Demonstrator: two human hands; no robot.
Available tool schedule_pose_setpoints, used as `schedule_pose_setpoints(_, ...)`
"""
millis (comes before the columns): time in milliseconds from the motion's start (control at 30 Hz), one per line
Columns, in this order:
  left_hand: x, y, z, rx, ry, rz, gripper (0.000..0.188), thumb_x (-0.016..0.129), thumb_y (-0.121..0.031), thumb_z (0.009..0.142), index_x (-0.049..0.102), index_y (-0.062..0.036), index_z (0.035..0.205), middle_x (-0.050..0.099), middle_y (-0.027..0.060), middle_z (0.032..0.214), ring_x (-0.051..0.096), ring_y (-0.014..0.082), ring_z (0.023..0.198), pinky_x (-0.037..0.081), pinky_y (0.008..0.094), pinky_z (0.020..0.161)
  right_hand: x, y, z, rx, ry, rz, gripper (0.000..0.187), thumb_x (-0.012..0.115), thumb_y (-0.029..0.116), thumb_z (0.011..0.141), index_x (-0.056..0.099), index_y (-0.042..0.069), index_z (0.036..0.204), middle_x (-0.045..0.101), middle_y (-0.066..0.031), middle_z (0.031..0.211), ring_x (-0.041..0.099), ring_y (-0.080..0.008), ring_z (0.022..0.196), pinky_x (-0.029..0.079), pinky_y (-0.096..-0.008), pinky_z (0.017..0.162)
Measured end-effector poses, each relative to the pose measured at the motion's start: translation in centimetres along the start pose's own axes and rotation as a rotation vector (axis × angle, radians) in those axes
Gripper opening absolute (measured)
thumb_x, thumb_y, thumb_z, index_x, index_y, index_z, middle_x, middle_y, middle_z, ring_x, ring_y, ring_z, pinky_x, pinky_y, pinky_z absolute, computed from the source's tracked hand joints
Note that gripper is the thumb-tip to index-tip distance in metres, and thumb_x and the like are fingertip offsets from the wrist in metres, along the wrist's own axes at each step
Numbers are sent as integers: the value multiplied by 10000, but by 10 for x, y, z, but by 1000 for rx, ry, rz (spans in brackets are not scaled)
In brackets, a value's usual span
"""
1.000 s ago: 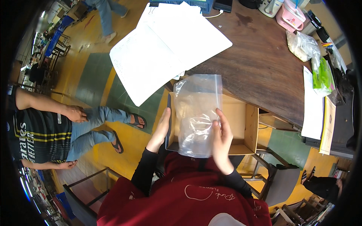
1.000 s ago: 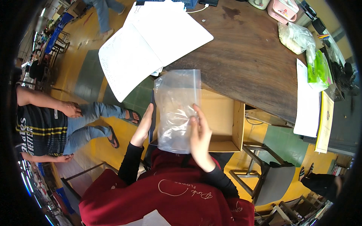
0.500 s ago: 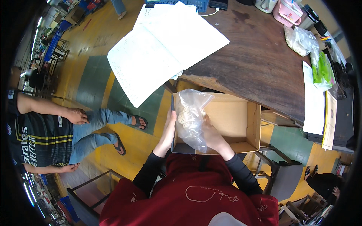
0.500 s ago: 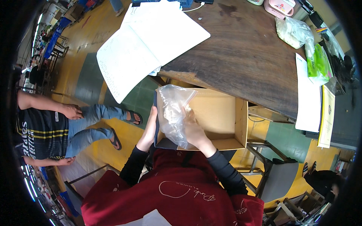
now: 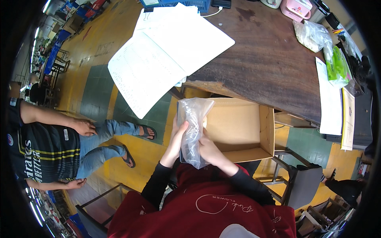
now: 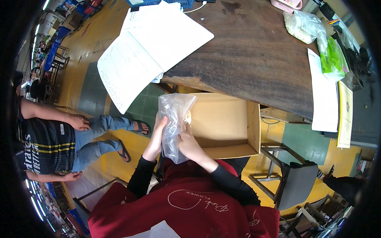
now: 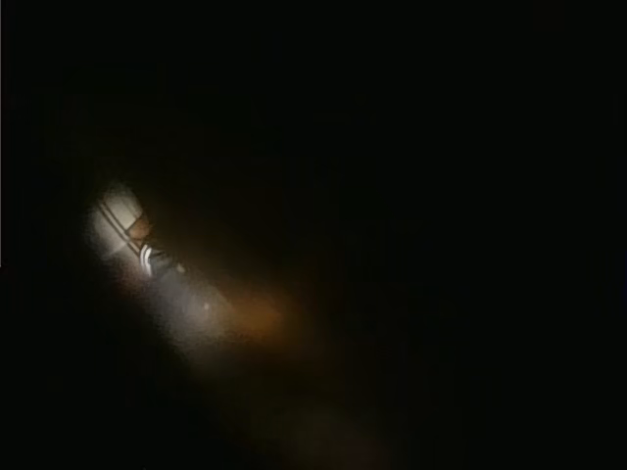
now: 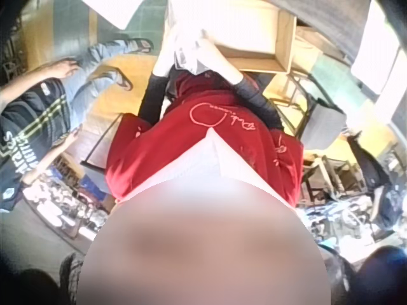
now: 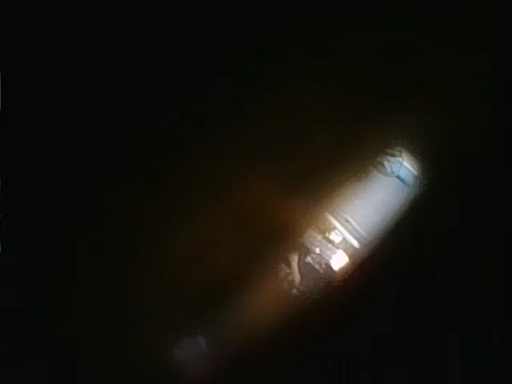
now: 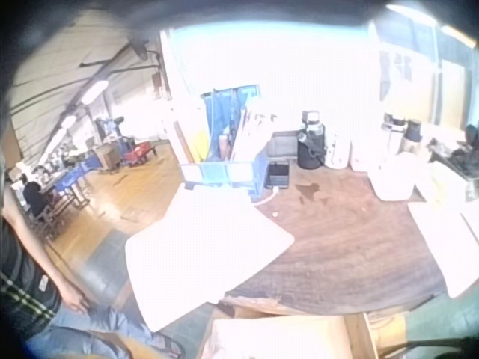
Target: The person sorts small white decorative pieces on a table, arranging them into a pile. They then transfer the pieces into a clear plastic bag and place the bag into a cardboard box.
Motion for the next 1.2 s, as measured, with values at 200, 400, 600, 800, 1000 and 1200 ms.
schedule_pose_setpoints(200, 7, -16, -7, 35, 25, -96, 861, 540, -491, 1048, 95, -64, 1648, 269, 173, 1647, 317, 283, 1509, 321, 410, 1208, -65, 24, -24, 146, -270, 101, 817, 482, 520, 1062, 131, 79, 1654, 76, -339, 1675, 56, -434, 1576, 152, -445, 1265)
schedule_pose_setpoints(400, 6, -10, -17, 25, 12, -10, 798, 537, -442, 1051, 167, -40, 1633, 278, 171, 1657, 309, 288, 1514, 242, 424, 1242, -3, 15, 6, 310, -119, 16, 965, 384, 662, 1033, -106, 102, 1647, -81, -321, 1684, -95, -486, 1559, 16, -541, 1264)
schedule_pose_setpoints(600, 21, -7, 6, -221, 82, -146, 468, 603, -360, 1011, 574, -39, 1350, 645, 111, 1258, 641, 223, 1120, 518, 368, 956, 13, -3, 27, 351, -453, 123, 920, 389, 709, 988, -63, 272, 1660, 93, -341, 1662, 155, -574, 1504, 162, -593, 1232)
schedule_pose_setpoints(800, 26, -16, 38, -277, 87, -128, 375, 623, -317, 1001, 624, -58, 1272, 668, 82, 1183, 632, 200, 1090, 491, 347, 953, 7, 0, 48, 371, -682, 337, 903, 352, 779, 964, -5, 334, 1664, 80, -329, 1672, 128, -576, 1512, 142, -605, 1223)
schedule_pose_setpoints(1000, 22, -49, 43, 36, 112, 77, 806, 632, -272, 1024, 157, -73, 1643, 342, 194, 1618, 357, 299, 1473, 292, 406, 1201, -15, 23, 25, 82, -316, 945, 883, 522, 544, 1037, 18, 193, 1672, 228, -239, 1666, 251, -332, 1537, 225, -439, 1231)
schedule_pose_setpoints(1200, 27, -71, 16, 189, 141, 392, 1007, 690, -275, 987, -44, -111, 1656, 137, 249, 1686, 159, 357, 1564, 172, 428, 1257, -103, 47, -72, -55, -505, -173, 520, 710, 229, 957, 567, 82, 1435, 490, -197, 1510, 435, -380, 1425, 379, -446, 1156)
Point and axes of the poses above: each hand's wrist, its own z-axis towards the middle knuckle, its own x-axis out of the palm, y = z × x, the point moved 6 cm from there along z, towards the middle knuckle
